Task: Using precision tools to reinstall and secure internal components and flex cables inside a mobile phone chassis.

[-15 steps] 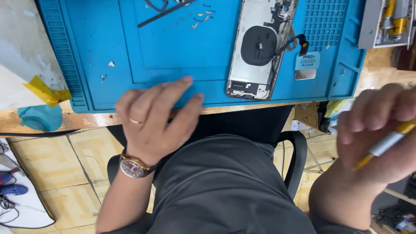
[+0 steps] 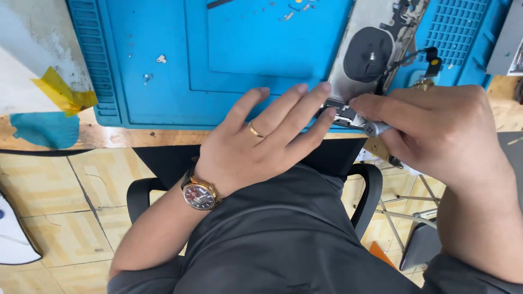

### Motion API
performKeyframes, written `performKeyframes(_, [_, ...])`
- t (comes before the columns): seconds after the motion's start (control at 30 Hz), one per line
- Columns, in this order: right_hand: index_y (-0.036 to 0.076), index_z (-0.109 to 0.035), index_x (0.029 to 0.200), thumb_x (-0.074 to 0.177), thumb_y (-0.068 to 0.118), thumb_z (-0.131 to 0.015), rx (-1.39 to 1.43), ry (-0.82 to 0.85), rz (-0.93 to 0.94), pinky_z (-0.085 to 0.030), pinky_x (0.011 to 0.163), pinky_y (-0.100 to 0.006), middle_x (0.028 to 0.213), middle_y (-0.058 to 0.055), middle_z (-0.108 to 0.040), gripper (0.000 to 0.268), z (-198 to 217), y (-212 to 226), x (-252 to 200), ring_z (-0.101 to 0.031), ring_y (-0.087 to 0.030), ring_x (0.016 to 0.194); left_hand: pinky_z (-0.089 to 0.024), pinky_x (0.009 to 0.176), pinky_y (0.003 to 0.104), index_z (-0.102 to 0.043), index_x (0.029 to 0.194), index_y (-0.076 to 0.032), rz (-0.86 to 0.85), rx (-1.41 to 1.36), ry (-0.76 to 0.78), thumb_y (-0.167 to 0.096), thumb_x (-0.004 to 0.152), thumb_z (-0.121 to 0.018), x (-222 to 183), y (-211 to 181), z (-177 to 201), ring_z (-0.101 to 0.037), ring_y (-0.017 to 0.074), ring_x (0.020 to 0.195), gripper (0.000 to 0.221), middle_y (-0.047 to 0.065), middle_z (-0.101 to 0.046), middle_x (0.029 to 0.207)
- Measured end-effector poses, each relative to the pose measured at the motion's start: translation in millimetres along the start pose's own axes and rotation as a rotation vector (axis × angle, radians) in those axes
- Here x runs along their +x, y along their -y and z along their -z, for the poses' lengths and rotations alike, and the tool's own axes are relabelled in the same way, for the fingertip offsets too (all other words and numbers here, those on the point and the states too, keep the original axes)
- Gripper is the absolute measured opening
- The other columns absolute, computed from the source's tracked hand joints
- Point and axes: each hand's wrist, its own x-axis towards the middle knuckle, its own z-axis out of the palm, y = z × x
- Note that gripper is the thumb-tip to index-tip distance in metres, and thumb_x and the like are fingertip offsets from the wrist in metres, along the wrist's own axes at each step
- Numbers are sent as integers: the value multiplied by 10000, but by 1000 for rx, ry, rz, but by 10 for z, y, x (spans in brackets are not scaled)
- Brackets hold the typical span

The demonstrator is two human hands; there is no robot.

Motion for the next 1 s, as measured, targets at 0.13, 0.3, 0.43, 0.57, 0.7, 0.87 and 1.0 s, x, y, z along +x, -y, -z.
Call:
performKeyframes(0.13, [209, -515, 1151, 848, 120, -501, -10, 91, 66, -398, 423, -387, 937, 9, -586, 316, 27, -78, -3, -535, -205, 631, -399, 808, 260, -588, 1030, -259, 38, -11, -20, -327, 948, -529, -38, 23, 5, -400, 102, 1061, 122, -20, -477, 1153])
performKeyframes(0.3, [191, -548, 1160, 817, 67, -535, -106, 89, 243, -312, 400, -338, 841, 23, -602, 366, 79, -156, 70, -417, -184, 428, -428, 793, 276, -590, 1052, -212, -4, -37, -14, -265, 946, -552, -58, 41, -15, -358, 134, 1071, 124, 16, -465, 1152])
performKeyframes(0.43, [215, -528, 1163, 849, 228, -528, -163, 94, 274, -309, 427, -385, 795, 44, -577, 315, 74, -186, 57, -400, -196, 439, -427, 789, 263, -582, 1052, -217, -10, -36, -3, -272, 938, -544, -50, 49, -4, -360, 127, 1068, 133, 1, -478, 1146])
performKeyframes(0.57, [195, -522, 1180, 849, 178, -519, -178, 133, 312, -253, 419, -363, 760, 40, -571, 331, 97, -211, 91, -356, -173, 387, -417, 797, 279, -575, 1073, -217, -16, -38, 17, -279, 949, -537, -52, 44, -4, -353, 134, 1079, 144, 11, -470, 1158])
performKeyframes(0.7, [235, -526, 1136, 836, 208, -508, -279, 213, 269, -354, 389, -312, 811, 96, -577, 302, 214, -97, 285, -487, -155, 432, -406, 805, 266, -580, 1052, -236, 5, -32, 16, -307, 952, -536, -30, 40, 17, -339, 124, 1079, 130, -7, -481, 1154])
performKeyframes(0.87, [279, -460, 1163, 822, 238, -505, -346, 254, 256, -394, 390, -318, 935, 105, -578, 347, 229, -96, 325, -563, -150, 553, -394, 813, 267, -582, 1042, -250, 6, -19, 5, -318, 959, -539, -34, 32, 12, -360, 119, 1068, 115, -13, -482, 1154])
performKeyframes(1.0, [179, -582, 1035, 828, 133, -442, 6, 174, 190, -445, 401, -317, 887, 15, -636, 254, 323, -82, 386, -604, -182, 644, -381, 825, 273, -580, 1035, -244, 6, -18, 0, -304, 957, -541, -40, 41, 15, -346, 124, 1075, 106, -12, -483, 1149])
